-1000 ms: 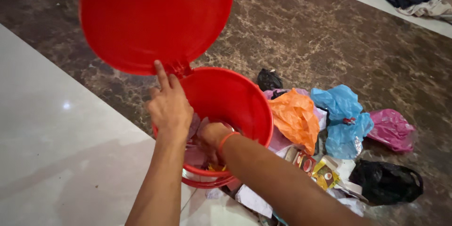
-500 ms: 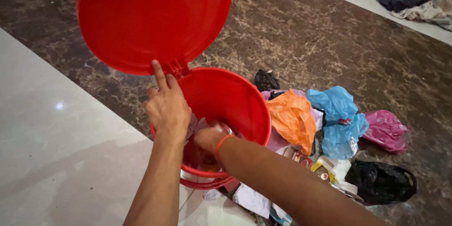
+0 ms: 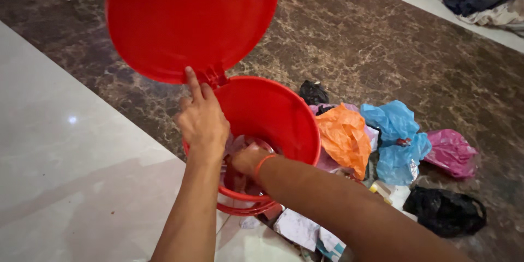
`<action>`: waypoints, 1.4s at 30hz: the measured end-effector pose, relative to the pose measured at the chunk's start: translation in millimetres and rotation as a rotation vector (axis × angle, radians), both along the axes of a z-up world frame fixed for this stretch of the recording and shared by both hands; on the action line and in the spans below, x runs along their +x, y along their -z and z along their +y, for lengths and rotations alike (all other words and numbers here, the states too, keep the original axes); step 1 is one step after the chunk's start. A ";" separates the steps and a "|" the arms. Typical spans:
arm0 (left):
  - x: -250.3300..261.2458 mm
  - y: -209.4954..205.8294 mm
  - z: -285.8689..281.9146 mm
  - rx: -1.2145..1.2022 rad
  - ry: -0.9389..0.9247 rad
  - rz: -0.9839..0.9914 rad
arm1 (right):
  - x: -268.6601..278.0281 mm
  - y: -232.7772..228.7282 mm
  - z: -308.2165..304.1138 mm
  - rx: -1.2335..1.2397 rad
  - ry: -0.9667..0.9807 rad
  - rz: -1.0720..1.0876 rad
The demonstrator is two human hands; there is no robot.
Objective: The person sits on the floor and sorts trash from a red bucket, picking up items like paper, cardboard, and plastic by hand and placing them on the floor.
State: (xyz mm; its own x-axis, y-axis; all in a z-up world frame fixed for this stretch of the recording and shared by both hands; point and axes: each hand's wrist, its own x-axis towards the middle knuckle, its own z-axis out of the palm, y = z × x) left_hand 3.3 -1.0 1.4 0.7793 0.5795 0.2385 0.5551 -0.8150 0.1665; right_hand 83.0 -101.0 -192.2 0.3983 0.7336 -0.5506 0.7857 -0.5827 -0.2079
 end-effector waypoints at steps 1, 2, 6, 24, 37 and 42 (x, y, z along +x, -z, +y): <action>-0.8 -0.3 -1.0 0.014 0.003 -0.002 | 0.4 -0.1 -2.1 0.001 0.008 -0.001; -1.3 -0.8 -1.3 0.027 0.002 -0.007 | 0.9 -0.9 -1.2 0.005 0.013 -0.004; -2.1 -3.3 -1.1 0.021 -0.011 0.001 | 0.4 -3.6 0.0 -0.003 0.004 0.012; -2.3 2.3 0.9 0.058 0.005 -0.045 | -4.3 -18.5 -2.5 -0.050 -0.067 0.216; 1.0 1.8 1.9 0.047 0.006 -0.054 | 4.8 -7.2 -6.1 -0.007 -0.021 0.044; -1.5 -0.1 -0.2 0.035 0.004 -0.044 | 3.7 -7.9 -0.2 0.050 -0.009 0.055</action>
